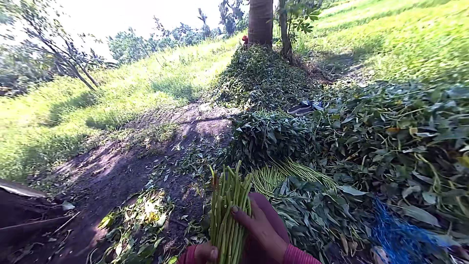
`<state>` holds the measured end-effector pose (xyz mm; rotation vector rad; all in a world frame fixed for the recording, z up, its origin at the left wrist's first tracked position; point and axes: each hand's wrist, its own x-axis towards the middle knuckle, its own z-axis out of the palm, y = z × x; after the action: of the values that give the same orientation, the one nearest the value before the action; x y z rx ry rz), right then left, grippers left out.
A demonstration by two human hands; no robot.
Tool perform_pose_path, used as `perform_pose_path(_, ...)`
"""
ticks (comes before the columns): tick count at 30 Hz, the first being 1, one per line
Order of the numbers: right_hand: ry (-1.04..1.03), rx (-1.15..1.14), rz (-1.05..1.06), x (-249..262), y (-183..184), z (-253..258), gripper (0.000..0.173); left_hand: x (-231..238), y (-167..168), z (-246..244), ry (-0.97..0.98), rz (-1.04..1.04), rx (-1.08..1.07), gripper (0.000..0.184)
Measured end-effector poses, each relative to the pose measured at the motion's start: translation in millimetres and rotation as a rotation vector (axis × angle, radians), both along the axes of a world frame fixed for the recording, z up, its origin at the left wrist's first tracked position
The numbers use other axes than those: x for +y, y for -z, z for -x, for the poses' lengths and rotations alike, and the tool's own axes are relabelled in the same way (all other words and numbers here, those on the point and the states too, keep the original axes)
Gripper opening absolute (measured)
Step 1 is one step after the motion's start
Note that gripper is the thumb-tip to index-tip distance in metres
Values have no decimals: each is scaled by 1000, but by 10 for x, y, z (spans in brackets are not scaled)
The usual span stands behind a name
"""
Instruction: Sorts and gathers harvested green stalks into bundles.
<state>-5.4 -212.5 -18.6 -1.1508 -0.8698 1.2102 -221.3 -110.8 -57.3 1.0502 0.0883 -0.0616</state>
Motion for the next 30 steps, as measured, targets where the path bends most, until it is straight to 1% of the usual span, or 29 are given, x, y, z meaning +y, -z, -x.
perform_pose_path(1, 68, 78, 13, 24, -8, -33, 79, 121, -252, -118, -59, -167, 92, 46)
perform_pose_path(2, 129, 176, 3, 34, -16, -64, 70, 217, -460, -283, -115, -321, 191, 47)
perform_pose_path(3, 174, 314, -27, 21, -22, -92, 65, 272, -649, -478, -143, -482, 298, 54)
perform_pose_path(5, 306, 627, -130, -8, 22, -129, 60, 177, -940, -910, -181, -848, 577, 78)
perform_pose_path(7, 394, 815, -240, -78, 226, -244, 66, -128, -991, -1297, -176, -1226, 840, 107)
perform_pose_path(8, 415, 873, -283, -136, 353, -322, 66, -334, -933, -1426, -173, -1393, 913, 116)
perform_pose_path(9, 419, 916, -309, -210, 399, -378, 63, -552, -832, -1483, -199, -1545, 915, 121)
perform_pose_path(10, 437, 931, -341, -275, 304, -378, 58, -772, -702, -1475, -256, -1679, 852, 119)
perform_pose_path(11, 578, 999, -295, -330, 14, -285, 47, -971, -539, -1427, -347, -1809, 746, 115)
perform_pose_path(12, 762, 1023, -172, -307, -249, -202, 36, -1113, -347, -1361, -478, -1943, 601, 111)
perform_pose_path(13, 810, 1001, -108, -258, -226, -193, 30, -1182, -176, -1309, -590, -2051, 484, 107)
perform_pose_path(14, 625, 968, -144, -242, 108, -303, 27, -1195, -63, -1269, -657, -2098, 414, 104)
perform_pose_path(15, 399, 979, -262, -163, 634, -460, 26, -1173, -10, -1234, -693, -2102, 388, 100)
perform_pose_path(16, 197, 1014, -381, -59, 1035, -589, 32, -1120, 3, -1199, -707, -2086, 392, 98)
perform_pose_path(17, 35, 1020, -478, 7, 1197, -662, 42, -1052, -16, -1159, -704, -2058, 406, 96)
perform_pose_path(18, -34, 1038, -487, 13, 1134, -689, 55, -990, -76, -1115, -683, -2006, 429, 95)
perform_pose_path(19, -76, 1052, -434, -37, 952, -749, 84, -922, -136, -1067, -656, -1963, 458, 94)
perform_pose_path(20, -128, 994, -335, -120, 732, -884, 105, -848, -188, -1024, -621, -1919, 486, 94)
perform_pose_path(21, -226, 894, -269, -180, 591, -1082, 114, -775, -233, -994, -584, -1884, 520, 94)
perform_pose_path(22, -317, 758, -219, -224, 476, -1304, 118, -716, -304, -976, -534, -1842, 562, 95)
perform_pose_path(23, -359, 602, -175, -268, 350, -1521, 118, -664, -382, -981, -452, -1805, 641, 96)
perform_pose_path(24, -341, 439, -131, -313, 219, -1728, 114, -612, -471, -1016, -339, -1765, 751, 99)
perform_pose_path(25, -273, 242, -81, -362, 65, -1895, 108, -558, -559, -1073, -223, -1726, 857, 101)
perform_pose_path(26, -179, -1, -24, -408, -109, -2004, 98, -506, -635, -1144, -113, -1689, 953, 105)
perform_pose_path(27, -106, -254, 18, -447, -296, -2045, 91, -462, -693, -1217, -30, -1658, 1026, 109)
perform_pose_path(29, -83, -839, 76, -506, -695, -1862, 100, -384, -753, -1356, 78, -1618, 1123, 115)
perform_pose_path(30, -114, -1104, 44, -516, -809, -1627, 108, -358, -768, -1411, 107, -1606, 1148, 116)
